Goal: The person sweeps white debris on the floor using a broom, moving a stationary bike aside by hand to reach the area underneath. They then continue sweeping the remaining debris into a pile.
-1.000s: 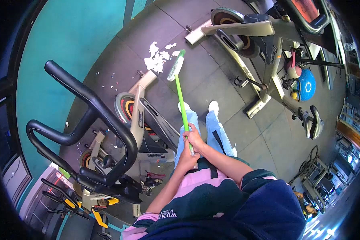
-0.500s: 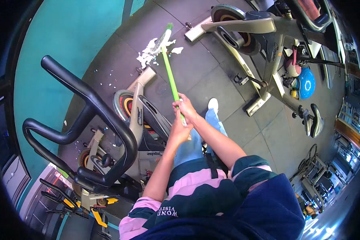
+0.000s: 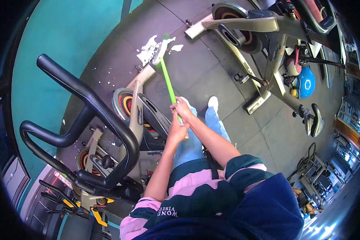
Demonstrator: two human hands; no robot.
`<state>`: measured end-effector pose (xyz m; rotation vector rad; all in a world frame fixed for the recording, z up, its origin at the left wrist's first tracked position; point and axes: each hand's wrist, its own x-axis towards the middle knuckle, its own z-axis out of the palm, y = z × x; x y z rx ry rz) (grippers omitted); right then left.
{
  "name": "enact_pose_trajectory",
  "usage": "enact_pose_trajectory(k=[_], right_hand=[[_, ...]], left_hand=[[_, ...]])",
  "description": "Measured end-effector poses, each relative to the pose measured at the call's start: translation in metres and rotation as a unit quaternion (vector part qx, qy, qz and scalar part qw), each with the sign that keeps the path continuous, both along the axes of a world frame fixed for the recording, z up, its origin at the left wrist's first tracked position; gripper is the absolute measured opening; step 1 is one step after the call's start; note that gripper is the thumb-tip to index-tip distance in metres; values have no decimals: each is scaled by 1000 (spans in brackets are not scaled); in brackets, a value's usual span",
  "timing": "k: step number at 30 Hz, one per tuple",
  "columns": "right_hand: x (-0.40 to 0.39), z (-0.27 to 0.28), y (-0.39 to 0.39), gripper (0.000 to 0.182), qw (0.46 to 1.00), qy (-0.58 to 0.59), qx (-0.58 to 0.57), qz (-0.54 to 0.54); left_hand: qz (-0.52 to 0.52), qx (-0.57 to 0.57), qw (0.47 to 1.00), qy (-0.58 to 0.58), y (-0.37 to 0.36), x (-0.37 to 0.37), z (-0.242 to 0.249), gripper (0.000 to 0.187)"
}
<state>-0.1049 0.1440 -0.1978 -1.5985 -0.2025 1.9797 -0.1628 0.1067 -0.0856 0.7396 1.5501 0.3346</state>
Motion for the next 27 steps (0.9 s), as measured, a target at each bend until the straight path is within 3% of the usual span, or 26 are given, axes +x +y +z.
enact_pose_trajectory(k=[3, 5, 9, 13, 15, 19, 20, 23, 25, 27], right_hand=[[4, 31, 22, 59, 999, 20, 29, 10], [12, 50, 21, 59, 999, 1, 39, 32], [48, 100, -4, 59, 987, -104, 45, 117], [92, 129, -41, 61, 961, -212, 51, 170], [116, 127, -53, 60, 957, -236, 24, 168], [151, 94, -37, 62, 930, -307, -47, 196], [150, 99, -23, 53, 931, -315, -69, 173], [148, 52, 4, 39, 935, -289, -68, 196], [128, 56, 32, 33, 925, -290, -21, 244], [108, 14, 48, 33, 903, -309, 15, 298]], left_hand=[[-5, 18, 999, -26, 3, -1, -11, 76], [-1, 10, 1000, -25, 3, 9, 21, 78], [7, 39, 998, -47, -21, 37, 67, 81], [12, 23, 988, -155, -60, 69, 74, 69], [39, 21, 970, -241, -67, 86, 72, 68], [69, -37, 961, -264, -51, 113, 40, 66], [74, -50, 958, -271, -36, 113, 36, 64], [96, -74, 952, -280, -1, 107, 16, 62], [130, -80, 960, -236, 22, 95, 16, 56], [189, -95, 946, -244, 39, 81, 4, 46]])
